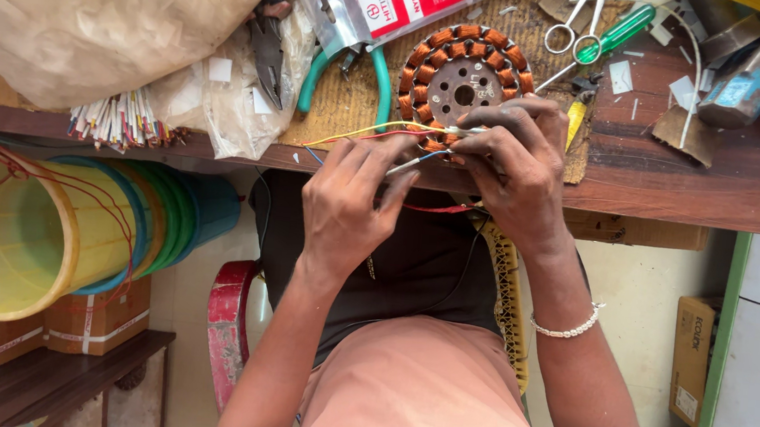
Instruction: The person repairs a stator by stripping wire insulation, twisting wires together, and securing connections with a screwdriver. They use pliers, scissors, and a screwdriver to manipulate the wires and components on a cluttered workbench.
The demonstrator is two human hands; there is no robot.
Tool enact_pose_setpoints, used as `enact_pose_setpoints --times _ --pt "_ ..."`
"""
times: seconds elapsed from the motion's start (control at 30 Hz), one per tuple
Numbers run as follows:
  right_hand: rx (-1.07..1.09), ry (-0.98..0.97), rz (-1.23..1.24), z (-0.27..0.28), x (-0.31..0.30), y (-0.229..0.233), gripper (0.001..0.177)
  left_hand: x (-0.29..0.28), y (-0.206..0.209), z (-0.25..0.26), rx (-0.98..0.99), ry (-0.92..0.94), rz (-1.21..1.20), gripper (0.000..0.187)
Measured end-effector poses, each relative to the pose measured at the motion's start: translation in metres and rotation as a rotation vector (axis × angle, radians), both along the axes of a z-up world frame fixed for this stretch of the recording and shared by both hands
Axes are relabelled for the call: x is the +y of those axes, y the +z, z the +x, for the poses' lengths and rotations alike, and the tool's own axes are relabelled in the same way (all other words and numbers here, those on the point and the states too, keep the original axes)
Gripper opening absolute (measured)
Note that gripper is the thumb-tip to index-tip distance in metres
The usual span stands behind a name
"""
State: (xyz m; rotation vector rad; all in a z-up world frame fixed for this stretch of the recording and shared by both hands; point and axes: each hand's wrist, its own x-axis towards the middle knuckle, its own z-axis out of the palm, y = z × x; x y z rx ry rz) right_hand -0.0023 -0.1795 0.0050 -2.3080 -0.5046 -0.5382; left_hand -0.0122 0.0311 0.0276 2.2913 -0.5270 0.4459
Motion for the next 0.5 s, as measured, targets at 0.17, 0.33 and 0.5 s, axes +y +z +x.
enact_pose_setpoints --times 0.17,0.33,0.5 --pt "0.001 0.046 0.011 0.001 -0.003 -0.002 0.018 0.003 -0.011 0.000 -0.039 -0.063 -0.018 0.015" --pt "0.008 0.087 0.033 0.003 -0.006 -0.002 0.020 -0.006 -0.013 0.010 -0.117 -0.112 0.022 0.016" --pt "0.015 0.069 0.087 0.002 -0.008 -0.002 0.021 -0.012 -0.016 0.017 -0.086 -0.152 0.020 0.017"
